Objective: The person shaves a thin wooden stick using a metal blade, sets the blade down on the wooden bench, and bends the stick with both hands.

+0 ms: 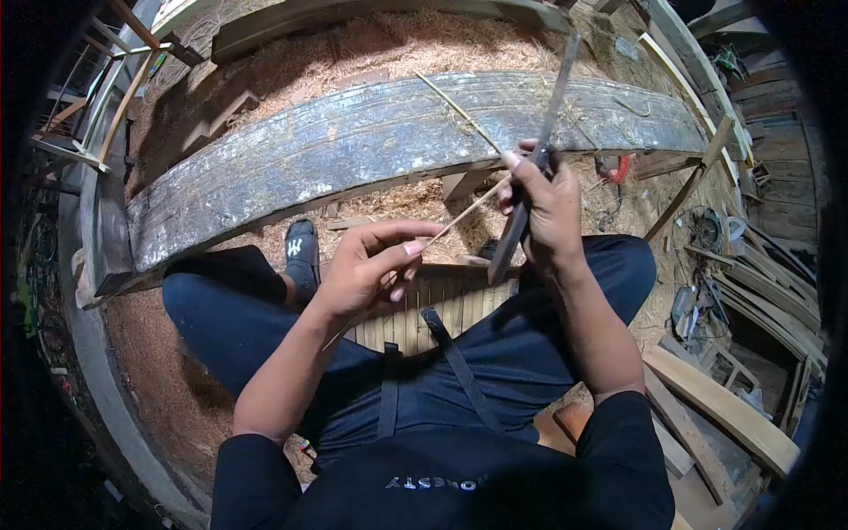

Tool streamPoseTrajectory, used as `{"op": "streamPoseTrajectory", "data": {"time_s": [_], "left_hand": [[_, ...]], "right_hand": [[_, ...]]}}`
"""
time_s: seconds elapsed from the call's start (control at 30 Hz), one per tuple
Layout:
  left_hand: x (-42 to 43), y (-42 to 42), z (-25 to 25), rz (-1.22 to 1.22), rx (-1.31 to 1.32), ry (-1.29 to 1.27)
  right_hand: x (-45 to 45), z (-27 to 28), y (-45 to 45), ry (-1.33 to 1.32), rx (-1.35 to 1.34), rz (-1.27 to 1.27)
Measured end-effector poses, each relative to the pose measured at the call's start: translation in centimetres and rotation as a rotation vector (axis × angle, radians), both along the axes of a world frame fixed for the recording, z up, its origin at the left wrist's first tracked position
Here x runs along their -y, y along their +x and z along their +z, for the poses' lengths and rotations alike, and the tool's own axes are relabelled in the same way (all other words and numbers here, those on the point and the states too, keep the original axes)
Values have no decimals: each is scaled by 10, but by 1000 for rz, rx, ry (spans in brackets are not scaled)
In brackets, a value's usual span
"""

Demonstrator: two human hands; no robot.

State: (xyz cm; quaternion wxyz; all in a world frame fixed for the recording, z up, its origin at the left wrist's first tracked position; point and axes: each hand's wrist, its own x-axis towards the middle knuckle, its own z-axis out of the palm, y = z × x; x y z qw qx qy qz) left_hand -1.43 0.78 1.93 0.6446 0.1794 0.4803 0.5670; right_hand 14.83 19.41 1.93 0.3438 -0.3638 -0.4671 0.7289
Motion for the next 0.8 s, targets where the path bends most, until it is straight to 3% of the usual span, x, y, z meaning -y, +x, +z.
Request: {"op": "streamPoseTrajectory", "data": {"time_s": [0.23, 0.4, 0.63, 0.7, 0.8], "left_hand": [[0, -1, -2, 34, 65, 27], [-2, 2, -3, 71, 14, -11], [-1, -1, 2, -22, -12, -22], [-1, -3, 3, 13, 63, -35], [-1, -7, -7, 76, 190, -23]], "right_hand": [[-2, 7, 0, 21, 4, -5], [8, 11, -2, 9, 35, 149], [-4, 6, 1, 119, 59, 64], [-2, 14, 0, 41, -40, 26], [-1, 10, -1, 96, 33, 101]]}}
